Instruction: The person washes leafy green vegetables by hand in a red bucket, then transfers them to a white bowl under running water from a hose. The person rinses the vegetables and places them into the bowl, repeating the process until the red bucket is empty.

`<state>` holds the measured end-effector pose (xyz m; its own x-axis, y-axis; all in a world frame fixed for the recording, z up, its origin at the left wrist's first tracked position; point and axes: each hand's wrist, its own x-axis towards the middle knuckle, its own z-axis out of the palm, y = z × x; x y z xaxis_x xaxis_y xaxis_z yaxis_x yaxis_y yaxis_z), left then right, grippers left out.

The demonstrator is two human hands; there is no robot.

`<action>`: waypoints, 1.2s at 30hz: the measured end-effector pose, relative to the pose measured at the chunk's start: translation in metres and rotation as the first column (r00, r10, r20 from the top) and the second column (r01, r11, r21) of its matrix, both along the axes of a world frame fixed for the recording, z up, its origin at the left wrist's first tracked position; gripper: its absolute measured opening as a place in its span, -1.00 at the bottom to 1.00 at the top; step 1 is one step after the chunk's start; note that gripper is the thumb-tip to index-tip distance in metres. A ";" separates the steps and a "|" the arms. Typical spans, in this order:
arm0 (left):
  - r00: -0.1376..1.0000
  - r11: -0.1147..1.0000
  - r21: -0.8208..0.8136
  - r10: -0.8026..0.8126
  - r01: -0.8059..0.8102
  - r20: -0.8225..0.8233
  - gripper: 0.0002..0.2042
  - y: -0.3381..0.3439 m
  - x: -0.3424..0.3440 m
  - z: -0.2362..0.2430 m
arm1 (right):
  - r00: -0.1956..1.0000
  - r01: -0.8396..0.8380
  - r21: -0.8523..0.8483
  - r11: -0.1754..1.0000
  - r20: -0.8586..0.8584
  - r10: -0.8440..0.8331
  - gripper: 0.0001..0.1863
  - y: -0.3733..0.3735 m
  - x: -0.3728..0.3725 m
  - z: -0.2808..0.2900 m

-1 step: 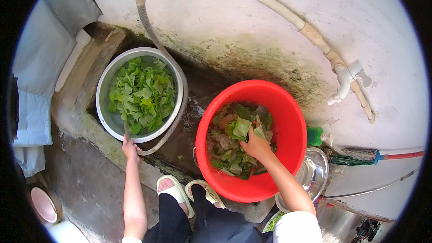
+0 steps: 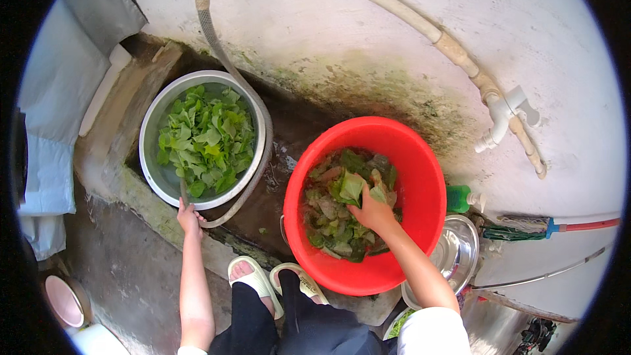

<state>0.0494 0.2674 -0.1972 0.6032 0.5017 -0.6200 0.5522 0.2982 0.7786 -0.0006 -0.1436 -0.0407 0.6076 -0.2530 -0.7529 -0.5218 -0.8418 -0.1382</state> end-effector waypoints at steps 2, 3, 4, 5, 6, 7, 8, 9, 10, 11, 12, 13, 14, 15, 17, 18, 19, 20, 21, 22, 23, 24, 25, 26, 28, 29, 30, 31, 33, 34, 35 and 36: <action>1.000 1.000 -0.001 -0.004 0.004 -0.004 -0.43 0.001 0.000 0.001 | 0.997 -0.013 -0.051 0.999 -0.079 0.009 -0.03 -0.003 -0.002 -0.012; 1.000 1.000 -0.014 -0.012 0.012 -0.010 -0.43 -0.006 0.002 0.003 | 0.999 -0.012 -0.077 0.997 -0.030 0.010 -0.01 -0.012 -0.012 -0.040; 1.000 1.000 -0.010 -0.013 0.013 -0.019 -0.43 -0.005 0.002 0.005 | 0.997 -0.013 -0.109 0.994 -0.078 0.004 0.01 -0.013 -0.012 -0.063; 1.000 1.000 -0.006 -0.017 0.017 -0.020 -0.43 0.000 0.002 0.002 | 0.992 -0.019 -0.137 0.990 -0.127 0.002 0.03 -0.011 -0.011 -0.087; 1.000 1.000 -0.012 -0.017 0.017 -0.023 -0.43 -0.004 0.001 0.002 | 0.991 -0.039 -0.138 0.990 -0.131 0.021 0.00 -0.018 -0.014 -0.111; 0.999 1.000 -0.024 -0.020 0.020 -0.025 -0.43 -0.011 0.002 0.004 | 0.990 -0.055 -0.145 0.988 -0.133 0.036 -0.03 -0.027 -0.020 -0.137; 1.000 1.000 -0.024 -0.017 0.016 -0.025 -0.43 -0.010 0.003 0.006 | 0.994 -0.033 -0.135 0.990 -0.109 0.018 -0.08 -0.030 -0.024 -0.155; 0.999 1.000 -0.017 -0.021 0.020 -0.025 -0.43 -0.009 0.003 0.005 | 0.996 -0.012 -0.125 0.992 -0.084 0.001 -0.13 -0.032 -0.026 -0.172; 0.999 1.000 -0.008 -0.022 0.021 -0.025 -0.43 -0.006 0.001 0.002 | 0.998 0.051 -0.106 0.993 -0.035 -0.054 -0.20 -0.034 -0.028 -0.184; 0.999 1.000 -0.004 -0.024 0.024 -0.022 -0.43 -0.005 0.002 0.000 | 0.994 0.113 -0.087 0.990 0.016 -0.112 -0.28 -0.036 -0.029 -0.193; 0.999 0.999 -0.024 -0.032 0.031 -0.025 -0.43 -0.009 0.003 0.001 | 0.983 0.176 -0.072 0.982 0.065 -0.171 -0.36 -0.041 -0.030 -0.197; 0.999 0.998 -0.048 -0.042 0.041 -0.028 -0.43 -0.017 0.004 0.001 | 0.966 0.239 -0.059 0.969 0.115 -0.231 -0.43 -0.049 -0.031 -0.198; 0.998 0.998 -0.052 -0.045 0.043 -0.038 -0.43 -0.015 0.003 0.002 | 0.950 0.271 -0.049 0.961 0.177 -0.258 -0.49 -0.043 -0.030 -0.194; 0.998 0.997 -0.072 -0.044 0.042 -0.032 -0.42 -0.014 0.003 -0.001 | 0.927 0.304 -0.041 0.952 0.241 -0.286 -0.55 -0.039 -0.030 -0.189; 0.999 0.999 -0.031 -0.016 0.015 -0.030 -0.43 0.004 -0.001 0.004 | 0.877 0.304 -0.034 0.952 0.401 -0.265 -0.63 -0.001 -0.012 -0.136; 1.000 1.000 -0.021 -0.007 0.007 -0.028 -0.43 0.007 -0.001 0.006 | 0.817 0.389 0.211 0.897 0.370 -0.442 -0.64 0.001 -0.006 -0.116; 1.000 0.999 -0.032 -0.009 0.008 -0.019 -0.43 0.001 -0.001 0.005 | 0.737 0.462 0.417 0.783 0.311 -0.600 -0.65 -0.011 -0.005 -0.087; 1.000 0.999 -0.034 -0.011 0.010 -0.014 -0.43 -0.001 0.000 0.002 | 0.646 0.507 0.602 0.617 0.208 -0.734 -0.65 -0.018 -0.004 -0.062; 1.000 0.999 -0.032 -0.012 0.012 -0.009 -0.43 -0.002 0.000 -0.002 | 0.611 0.497 0.661 0.563 0.194 -0.767 -0.66 -0.019 -0.004 -0.038; 1.000 0.999 -0.031 -0.013 0.013 -0.007 -0.42 -0.001 0.000 -0.006 | 0.577 0.478 0.718 0.506 0.177 -0.797 -0.67 -0.018 -0.002 -0.014; 1.000 1.000 -0.017 -0.011 0.011 -0.005 -0.42 0.005 0.000 -0.008 | 0.601 0.440 0.716 0.543 0.215 -0.770 -0.68 -0.014 0.002 0.010; 1.000 1.000 -0.016 -0.012 0.011 -0.003 -0.42 0.005 0.000 -0.010 | 0.589 0.445 0.729 0.519 0.198 -0.784 -0.69 -0.013 0.004 0.032; 1.000 0.999 -0.029 -0.014 0.014 -0.006 -0.42 0.001 0.000 -0.009 | 0.606 0.412 0.724 0.552 0.235 -0.760 -0.69 -0.016 0.004 0.050; 1.000 0.999 -0.038 -0.017 0.016 -0.010 -0.42 -0.003 0.001 -0.007 | 0.622 0.378 0.720 0.582 0.268 -0.736 -0.69 -0.020 0.004 0.064; 1.000 0.999 -0.044 -0.022 0.021 -0.019 -0.42 -0.006 0.001 -0.006 | 0.627 0.310 0.714 0.628 0.343 -0.700 -0.69 -0.019 0.007 0.092; 0.999 0.999 -0.031 -0.021 0.021 -0.024 -0.41 -0.002 0.000 -0.006 | 0.624 0.363 0.687 0.630 0.323 -0.712 -0.69 -0.012 0.010 0.108; 0.999 1.000 -0.021 -0.021 0.020 -0.029 -0.41 0.000 0.000 -0.006 | 0.622 0.334 0.693 0.639 0.348 -0.702 -0.69 -0.010 0.010 0.114; 0.999 0.999 -0.029 -0.022 0.022 -0.033 -0.41 0.000 -0.001 -0.006 | 0.620 0.304 0.698 0.649 0.372 -0.691 -0.69 -0.012 0.009 0.118; 0.999 0.999 -0.022 -0.033 0.032 -0.031 -0.42 -0.001 0.000 -0.005 | 0.618 0.277 0.682 0.677 0.413 -0.669 -0.70 -0.010 0.013 0.127; 0.999 0.999 -0.020 -0.036 0.036 -0.029 -0.42 -0.002 0.000 -0.005 | 0.641 0.299 0.670 0.680 0.387 -0.663 -0.69 -0.011 0.014 0.129; 0.998 0.999 -0.006 -0.043 0.042 -0.040 -0.43 -0.002 0.001 -0.004 | 0.654 0.272 0.633 0.725 0.431 -0.622 -0.69 -0.006 0.018 0.133; 0.999 0.999 -0.003 -0.046 0.046 -0.018 -0.44 -0.001 0.001 -0.006 | 0.664 0.244 0.595 0.766 0.473 -0.579 -0.68 0.000 0.021 0.139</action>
<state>0.0501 0.2668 -0.2035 0.6142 0.4723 -0.6322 0.5793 0.2742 0.7676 0.0206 -0.1435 0.0979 0.8737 -0.3352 -0.3526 -0.4546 -0.3042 -0.8371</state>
